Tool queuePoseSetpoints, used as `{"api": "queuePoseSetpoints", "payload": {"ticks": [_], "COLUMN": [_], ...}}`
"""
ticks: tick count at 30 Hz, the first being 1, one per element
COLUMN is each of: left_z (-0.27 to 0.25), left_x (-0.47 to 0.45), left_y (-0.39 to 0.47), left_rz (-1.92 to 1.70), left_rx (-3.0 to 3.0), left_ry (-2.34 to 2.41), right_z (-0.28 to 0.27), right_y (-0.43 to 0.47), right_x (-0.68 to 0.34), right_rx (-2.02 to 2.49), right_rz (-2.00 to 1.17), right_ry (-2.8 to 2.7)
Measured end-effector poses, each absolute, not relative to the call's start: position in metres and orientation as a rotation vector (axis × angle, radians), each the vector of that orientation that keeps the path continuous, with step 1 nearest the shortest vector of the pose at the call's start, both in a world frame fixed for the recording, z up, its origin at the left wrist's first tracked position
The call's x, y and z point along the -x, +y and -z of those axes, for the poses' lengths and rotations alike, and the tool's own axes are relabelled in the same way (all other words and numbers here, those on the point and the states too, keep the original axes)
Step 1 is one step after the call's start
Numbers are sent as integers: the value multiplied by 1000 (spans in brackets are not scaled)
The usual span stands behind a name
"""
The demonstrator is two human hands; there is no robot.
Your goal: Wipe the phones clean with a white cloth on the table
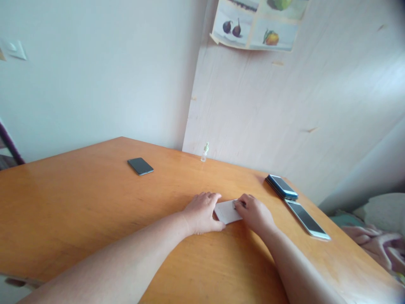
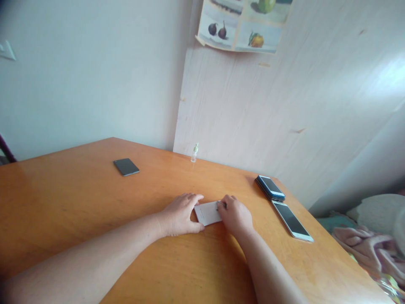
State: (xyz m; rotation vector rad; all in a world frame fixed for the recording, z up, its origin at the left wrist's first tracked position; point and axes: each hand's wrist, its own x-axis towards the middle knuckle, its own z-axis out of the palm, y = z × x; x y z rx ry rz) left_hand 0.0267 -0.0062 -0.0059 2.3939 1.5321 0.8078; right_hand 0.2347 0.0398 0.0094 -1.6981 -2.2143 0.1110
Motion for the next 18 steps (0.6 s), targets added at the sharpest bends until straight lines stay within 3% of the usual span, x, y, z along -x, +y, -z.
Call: {"api": "queuePoseSetpoints", "payload": {"ticks": [4,9,15,18], "left_z": [6,5,4,4], "left_x": [-26,-27,-25,-24], "left_y": [-6,-6,-6,-6], "left_rz": [-818,-794,-805,-799], "left_rx": [-2426,-2407,-2424,-2424], "left_ry": [1530,1551,1518,1528], "right_z": [-10,-12,-18,-18], "right_y": [43,13,38,36], "right_x": [-250,-218,-258,-260], "right_rx": [1805,1286,1888,1857], "right_rz": [-91,-390,-107,-131], "right_ry": [-2122,-2438,-2194,-2230]}}
